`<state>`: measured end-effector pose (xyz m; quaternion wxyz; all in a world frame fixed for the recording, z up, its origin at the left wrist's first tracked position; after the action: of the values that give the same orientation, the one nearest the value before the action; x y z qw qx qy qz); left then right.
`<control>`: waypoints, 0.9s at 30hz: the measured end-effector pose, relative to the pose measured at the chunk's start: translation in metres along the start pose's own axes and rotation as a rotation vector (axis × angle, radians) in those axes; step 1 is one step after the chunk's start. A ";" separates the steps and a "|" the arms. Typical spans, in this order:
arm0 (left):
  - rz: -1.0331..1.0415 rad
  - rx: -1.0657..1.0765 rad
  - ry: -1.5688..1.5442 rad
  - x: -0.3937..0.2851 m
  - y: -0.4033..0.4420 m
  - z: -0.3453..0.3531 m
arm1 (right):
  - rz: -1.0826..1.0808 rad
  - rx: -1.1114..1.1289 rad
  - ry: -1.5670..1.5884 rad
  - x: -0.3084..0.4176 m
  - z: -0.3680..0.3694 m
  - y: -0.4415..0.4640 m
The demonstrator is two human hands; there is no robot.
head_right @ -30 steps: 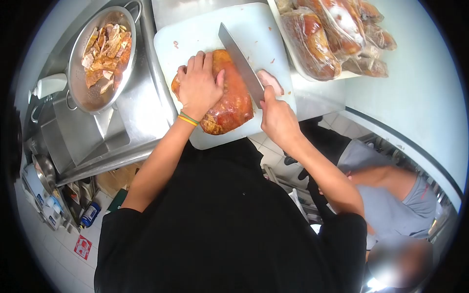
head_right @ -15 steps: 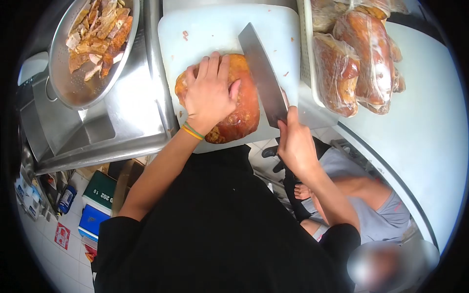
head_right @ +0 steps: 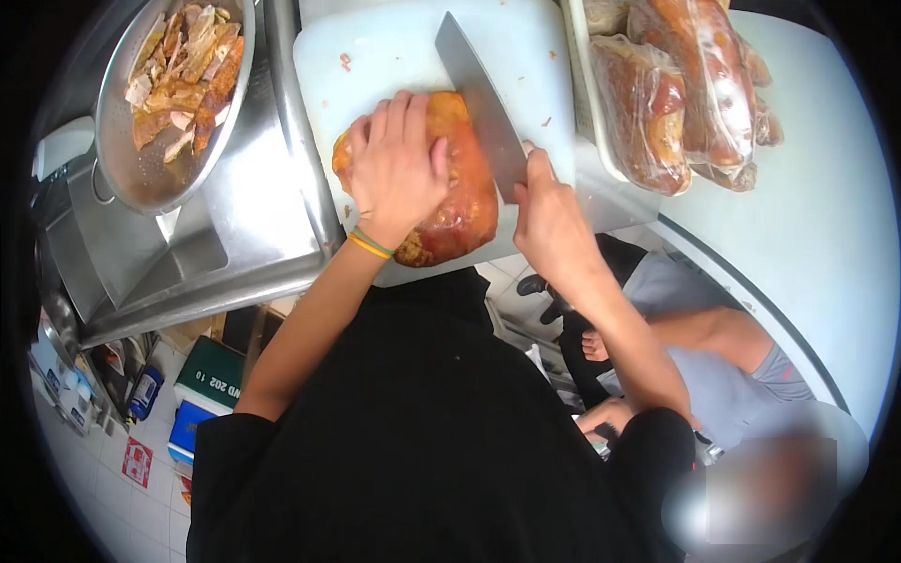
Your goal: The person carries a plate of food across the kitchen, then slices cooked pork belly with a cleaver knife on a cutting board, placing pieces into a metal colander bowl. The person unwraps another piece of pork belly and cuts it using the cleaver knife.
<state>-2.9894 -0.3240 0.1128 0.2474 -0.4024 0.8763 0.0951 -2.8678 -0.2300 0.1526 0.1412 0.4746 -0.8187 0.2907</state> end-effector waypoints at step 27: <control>0.073 -0.038 0.159 -0.014 0.009 0.004 | 0.023 -0.105 0.044 -0.036 0.037 0.059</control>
<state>-2.9874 -0.3078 0.1163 0.1659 -0.3812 0.9052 0.0882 -2.8986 -0.2051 0.0843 0.1805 0.4508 -0.8348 0.2593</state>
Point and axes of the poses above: each hand's wrist, its own y-axis towards the middle knuckle, its own z-axis out of the palm, x = y × z, the point moved 10 cm from there along y, towards the middle knuckle, and after that the axes turned 11 degrees about -z, right-handed, at the moved point
